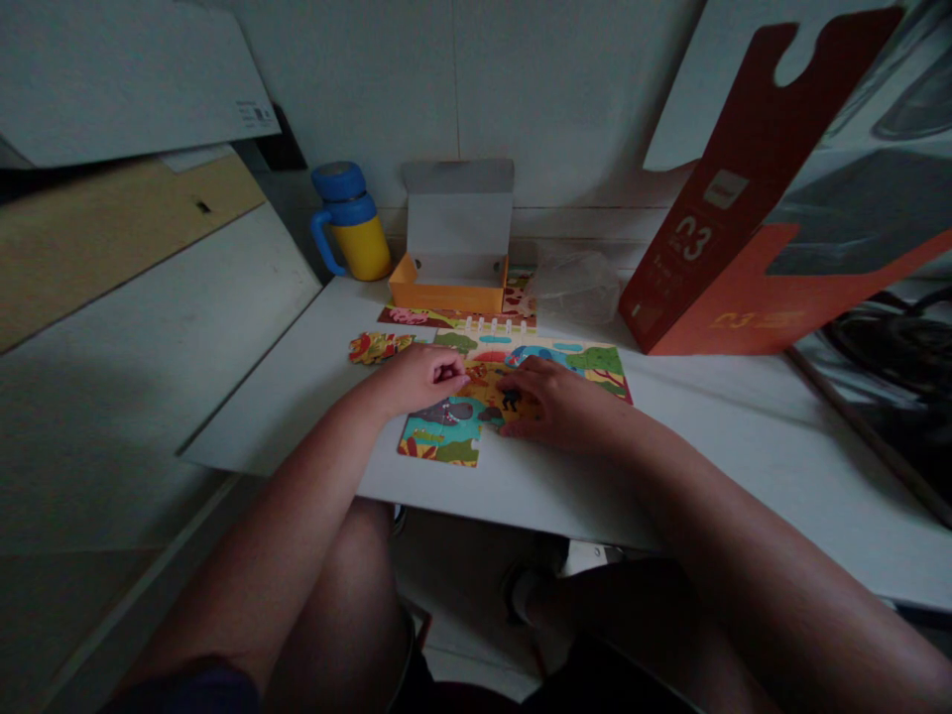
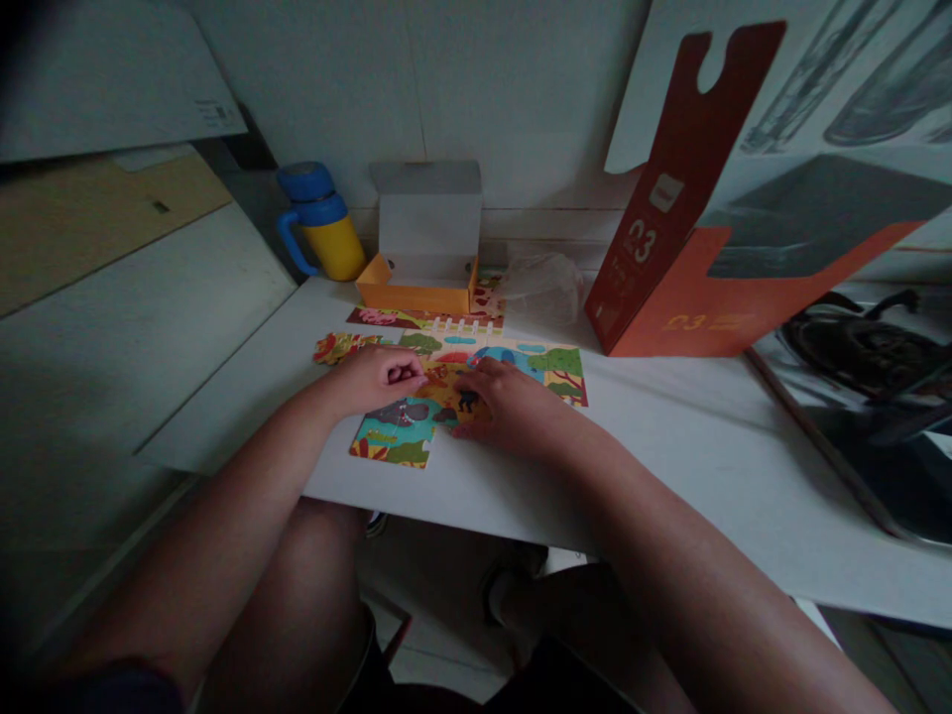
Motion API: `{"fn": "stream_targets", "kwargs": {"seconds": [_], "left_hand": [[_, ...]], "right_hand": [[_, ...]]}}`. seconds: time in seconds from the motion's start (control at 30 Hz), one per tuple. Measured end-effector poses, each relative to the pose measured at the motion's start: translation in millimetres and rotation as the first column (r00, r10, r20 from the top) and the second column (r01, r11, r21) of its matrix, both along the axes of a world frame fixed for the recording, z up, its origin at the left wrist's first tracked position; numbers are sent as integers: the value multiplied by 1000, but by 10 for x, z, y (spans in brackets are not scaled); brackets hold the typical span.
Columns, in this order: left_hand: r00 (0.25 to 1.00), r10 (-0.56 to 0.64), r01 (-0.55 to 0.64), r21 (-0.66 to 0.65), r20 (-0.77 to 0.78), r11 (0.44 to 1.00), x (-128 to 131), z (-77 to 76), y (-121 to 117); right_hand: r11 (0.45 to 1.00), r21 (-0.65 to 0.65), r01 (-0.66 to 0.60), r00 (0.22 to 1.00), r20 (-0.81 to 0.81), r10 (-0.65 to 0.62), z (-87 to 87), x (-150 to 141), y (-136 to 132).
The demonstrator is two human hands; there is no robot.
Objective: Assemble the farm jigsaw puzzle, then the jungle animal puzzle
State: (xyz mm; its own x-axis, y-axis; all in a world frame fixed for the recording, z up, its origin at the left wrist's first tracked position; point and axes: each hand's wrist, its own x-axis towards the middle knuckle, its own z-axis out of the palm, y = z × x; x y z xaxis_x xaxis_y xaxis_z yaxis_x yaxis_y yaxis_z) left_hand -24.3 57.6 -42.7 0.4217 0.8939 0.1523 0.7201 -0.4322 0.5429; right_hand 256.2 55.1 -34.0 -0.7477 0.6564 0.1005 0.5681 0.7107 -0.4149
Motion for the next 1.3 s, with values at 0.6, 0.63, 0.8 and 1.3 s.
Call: {"fn": "stream_targets", "kwargs": {"seconds": [0.6, 0.63, 0.8, 1.3], "left_hand": [[1000, 10, -10, 29, 15, 1000, -19, 17, -24], [999, 25, -26, 42, 23, 999, -29, 15, -17], [960, 270, -281, 194, 78, 940, -238, 24, 81], [571, 783, -785, 113, -248, 609, -1117, -99, 232]], "right_hand": [[994, -42, 100, 994, 38, -98, 36, 62, 35], [994, -37, 101, 994, 39, -100, 40, 59, 31], [991, -35, 131, 990, 56, -129, 68, 45, 29], [964, 42, 263, 961, -101, -258, 125, 201, 132]]}}
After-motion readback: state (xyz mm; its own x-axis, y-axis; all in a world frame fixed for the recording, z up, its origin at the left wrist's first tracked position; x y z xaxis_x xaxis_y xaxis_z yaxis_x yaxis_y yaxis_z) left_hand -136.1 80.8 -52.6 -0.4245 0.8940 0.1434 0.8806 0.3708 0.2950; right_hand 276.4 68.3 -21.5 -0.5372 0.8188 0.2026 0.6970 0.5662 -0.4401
